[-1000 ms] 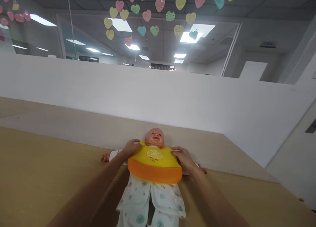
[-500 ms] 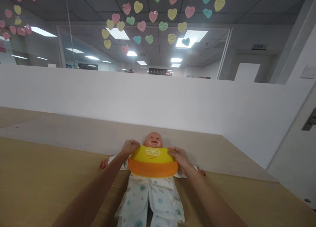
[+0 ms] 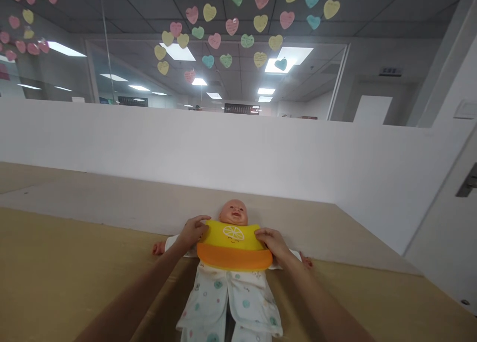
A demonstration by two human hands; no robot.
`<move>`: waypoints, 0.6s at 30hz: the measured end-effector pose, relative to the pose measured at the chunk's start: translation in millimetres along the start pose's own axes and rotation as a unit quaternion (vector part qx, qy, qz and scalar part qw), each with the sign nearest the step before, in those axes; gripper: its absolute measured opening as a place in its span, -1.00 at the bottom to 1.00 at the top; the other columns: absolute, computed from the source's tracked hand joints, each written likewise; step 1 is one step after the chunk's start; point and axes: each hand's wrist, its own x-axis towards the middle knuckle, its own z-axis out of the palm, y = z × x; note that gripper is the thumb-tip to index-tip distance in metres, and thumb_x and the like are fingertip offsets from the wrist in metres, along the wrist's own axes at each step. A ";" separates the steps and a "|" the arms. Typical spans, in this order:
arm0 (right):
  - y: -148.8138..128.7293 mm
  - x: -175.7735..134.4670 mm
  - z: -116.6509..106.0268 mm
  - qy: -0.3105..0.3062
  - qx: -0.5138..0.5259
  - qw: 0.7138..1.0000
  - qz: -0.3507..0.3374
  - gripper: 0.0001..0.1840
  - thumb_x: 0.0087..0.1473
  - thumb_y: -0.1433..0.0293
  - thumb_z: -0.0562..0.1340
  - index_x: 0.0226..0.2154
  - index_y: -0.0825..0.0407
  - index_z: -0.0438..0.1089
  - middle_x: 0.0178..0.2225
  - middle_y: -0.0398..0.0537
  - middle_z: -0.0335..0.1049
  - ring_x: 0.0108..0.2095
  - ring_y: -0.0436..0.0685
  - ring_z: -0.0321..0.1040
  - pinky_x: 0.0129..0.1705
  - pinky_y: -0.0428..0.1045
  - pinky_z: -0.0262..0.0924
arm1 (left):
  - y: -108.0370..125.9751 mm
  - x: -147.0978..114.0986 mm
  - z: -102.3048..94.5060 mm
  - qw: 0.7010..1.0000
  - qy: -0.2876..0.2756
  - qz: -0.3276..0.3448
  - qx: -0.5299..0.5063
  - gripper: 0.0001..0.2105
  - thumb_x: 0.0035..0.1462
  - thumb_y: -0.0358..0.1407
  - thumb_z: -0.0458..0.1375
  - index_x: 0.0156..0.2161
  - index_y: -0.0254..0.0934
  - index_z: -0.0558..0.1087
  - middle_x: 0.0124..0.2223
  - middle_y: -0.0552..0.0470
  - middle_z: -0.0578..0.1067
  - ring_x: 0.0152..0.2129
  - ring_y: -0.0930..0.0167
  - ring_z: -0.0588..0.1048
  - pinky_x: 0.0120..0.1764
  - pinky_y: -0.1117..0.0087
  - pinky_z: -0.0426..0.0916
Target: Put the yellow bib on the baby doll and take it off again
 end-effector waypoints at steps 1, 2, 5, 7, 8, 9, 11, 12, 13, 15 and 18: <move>0.5 -0.4 0.4 0.002 -0.001 1.000 -0.001 -0.76 -0.37 0.34 0.28 -0.49 0.07 0.43 -0.52 -0.13 0.45 -0.47 0.05 0.38 -0.39 -0.09 0.23 | -1.2 0.8 -0.3 1.000 0.003 0.008 -0.001 -0.61 -0.29 -0.24 0.15 -0.26 -0.37 0.48 -0.71 0.24 0.25 -0.73 0.56 0.16 -0.61 0.51 0.03; 0.9 -0.8 0.9 0.003 -0.003 1.000 -0.001 -0.76 -0.36 0.32 0.28 -0.50 0.07 0.43 -0.52 -0.12 0.45 -0.46 0.06 0.38 -0.39 -0.08 0.24 | -1.6 2.1 0.1 1.000 0.010 0.014 -0.001 -0.65 -0.29 -0.24 0.15 -0.31 -0.36 0.49 -0.69 0.21 0.29 -0.72 0.56 0.17 -0.61 0.51 0.04; 0.3 -1.7 2.3 -0.007 -0.014 1.000 0.001 -0.76 -0.30 0.27 0.28 -0.50 0.08 0.43 -0.52 -0.09 0.45 -0.44 0.08 0.40 -0.39 -0.08 0.25 | 1.1 6.5 4.4 0.999 0.039 0.018 -0.001 -0.76 -0.27 -0.21 0.15 -0.45 -0.31 0.49 -0.52 0.06 0.48 -0.61 0.50 0.32 -0.54 0.48 0.17; -2.3 -3.1 0.8 -0.017 -0.031 0.999 -0.003 -0.75 -0.28 0.26 0.27 -0.49 0.09 0.44 -0.51 -0.09 0.46 -0.44 0.07 0.41 -0.39 -0.08 0.25 | 3.6 7.3 6.7 0.998 0.051 0.018 0.013 -0.77 -0.24 -0.19 0.15 -0.46 -0.29 0.49 -0.43 -0.01 0.53 -0.51 0.43 0.41 -0.47 0.45 0.25; -4.2 -4.6 -1.6 -0.019 -0.047 0.999 -0.012 -0.74 -0.26 0.25 0.26 -0.48 0.09 0.44 -0.50 -0.08 0.46 -0.44 0.07 0.40 -0.40 -0.08 0.24 | 4.4 6.3 6.5 0.998 0.049 0.020 0.028 -0.76 -0.22 -0.18 0.13 -0.43 -0.29 0.49 -0.40 -0.02 0.54 -0.47 0.39 0.44 -0.44 0.44 0.28; -6.4 -6.9 -5.7 -0.021 -0.071 0.997 -0.031 -0.73 -0.23 0.24 0.24 -0.46 0.09 0.45 -0.48 -0.08 0.47 -0.43 0.07 0.40 -0.39 -0.08 0.24 | 4.6 4.1 4.8 0.998 0.044 0.024 0.048 -0.73 -0.18 -0.18 0.11 -0.38 -0.29 0.50 -0.38 -0.03 0.55 -0.44 0.37 0.46 -0.40 0.42 0.31; -10.7 -14.1 -19.7 -0.017 -0.146 0.985 -0.093 -0.71 -0.16 0.23 0.19 -0.40 0.07 0.46 -0.41 -0.06 0.49 -0.39 0.09 0.40 -0.35 -0.05 0.26 | 3.3 -3.6 -4.0 0.993 0.035 0.043 0.105 -0.66 -0.08 -0.17 0.04 -0.22 -0.30 0.48 -0.36 -0.02 0.55 -0.40 0.35 0.48 -0.31 0.37 0.35; -12.4 -18.8 -29.5 -0.012 -0.195 0.972 -0.127 -0.70 -0.12 0.23 0.17 -0.37 0.05 0.46 -0.36 -0.04 0.50 -0.35 0.11 0.41 -0.30 -0.03 0.26 | 2.0 -8.9 -11.1 0.987 0.034 0.057 0.145 -0.63 -0.04 -0.17 0.00 -0.16 -0.29 0.46 -0.35 -0.02 0.56 -0.38 0.35 0.49 -0.25 0.35 0.36; -13.5 -24.1 -40.8 -0.003 -0.248 0.956 -0.158 -0.69 -0.09 0.23 0.15 -0.33 0.04 0.47 -0.31 -0.03 0.50 -0.30 0.13 0.41 -0.24 0.00 0.26 | 0.5 -14.7 -19.7 0.978 0.036 0.075 0.193 -0.62 -0.01 -0.19 -0.03 -0.12 -0.28 0.45 -0.32 -0.02 0.56 -0.35 0.34 0.50 -0.19 0.32 0.35; -13.3 -34.7 -65.2 0.023 -0.346 0.918 -0.190 -0.66 -0.07 0.24 0.14 -0.27 0.03 0.47 -0.22 0.02 0.49 -0.20 0.19 0.39 -0.11 0.07 0.22 | -2.3 -26.4 -39.2 0.946 0.034 0.124 0.298 -0.64 0.01 -0.24 -0.04 -0.13 -0.25 0.46 -0.24 -0.04 0.56 -0.24 0.32 0.49 -0.07 0.29 0.30; -8.8 -47.3 -95.6 0.009 -0.455 0.865 -0.211 -0.55 -0.13 0.22 0.21 -0.14 0.04 0.45 -0.05 0.08 0.42 0.01 0.27 0.27 0.08 0.12 0.09 | -5.0 -39.3 -65.8 0.889 -0.024 0.181 0.419 -0.67 -0.07 -0.27 0.06 -0.16 -0.21 0.48 -0.11 -0.06 0.53 -0.08 0.28 0.42 0.02 0.29 0.24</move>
